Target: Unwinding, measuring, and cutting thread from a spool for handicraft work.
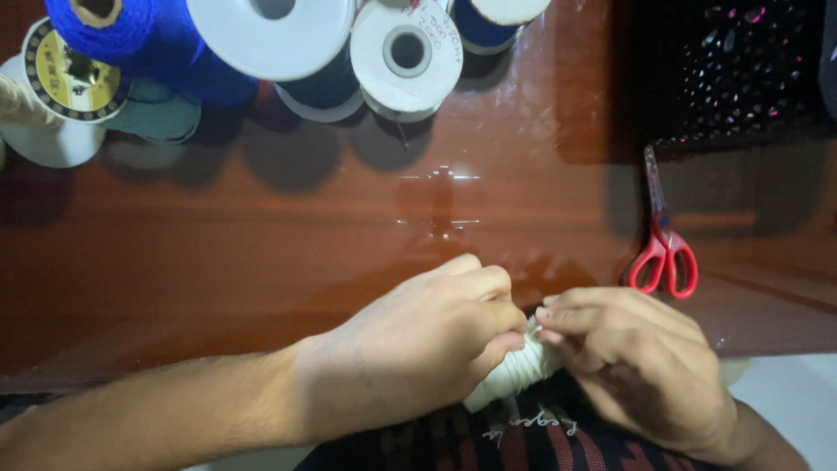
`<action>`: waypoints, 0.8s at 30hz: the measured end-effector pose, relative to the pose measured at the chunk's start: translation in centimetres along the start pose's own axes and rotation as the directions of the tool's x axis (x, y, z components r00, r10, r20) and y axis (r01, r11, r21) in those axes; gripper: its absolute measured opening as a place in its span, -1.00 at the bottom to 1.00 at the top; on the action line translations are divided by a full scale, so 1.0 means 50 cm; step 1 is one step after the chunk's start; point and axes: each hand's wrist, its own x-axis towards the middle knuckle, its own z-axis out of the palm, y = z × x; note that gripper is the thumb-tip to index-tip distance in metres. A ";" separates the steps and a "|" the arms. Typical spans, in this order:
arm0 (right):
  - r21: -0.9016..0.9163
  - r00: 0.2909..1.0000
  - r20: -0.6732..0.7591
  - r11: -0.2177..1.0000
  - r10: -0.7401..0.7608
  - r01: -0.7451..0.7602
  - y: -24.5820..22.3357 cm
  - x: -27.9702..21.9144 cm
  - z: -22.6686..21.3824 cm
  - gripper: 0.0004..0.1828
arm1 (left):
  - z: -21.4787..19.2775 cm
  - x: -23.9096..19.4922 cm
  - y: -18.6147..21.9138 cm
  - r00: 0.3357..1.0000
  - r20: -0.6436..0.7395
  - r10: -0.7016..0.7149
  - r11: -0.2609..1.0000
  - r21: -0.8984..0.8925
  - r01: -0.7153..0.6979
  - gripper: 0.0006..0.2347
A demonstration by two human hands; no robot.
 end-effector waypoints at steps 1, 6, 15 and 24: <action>0.025 1.000 0.008 0.999 -0.024 0.024 0.003 0.001 0.000 -0.64 | 0.000 0.000 -0.002 1.000 0.004 -0.003 1.000 -0.016 0.003 -0.89; 0.168 0.998 0.058 0.986 -0.012 0.002 0.031 -0.015 -0.007 -0.65 | -0.011 0.007 -0.011 0.995 0.082 0.059 0.998 -0.001 -0.059 -0.88; 0.384 0.929 0.320 0.872 0.184 -0.305 0.037 0.022 -0.040 -0.76 | -0.028 0.011 -0.019 0.994 0.106 -0.009 0.997 -0.079 0.017 -0.73; 0.466 0.877 0.350 0.751 0.328 -0.467 0.026 -0.002 -0.052 -0.67 | -0.032 -0.001 -0.031 0.995 0.067 0.078 0.991 -0.111 -0.071 -0.70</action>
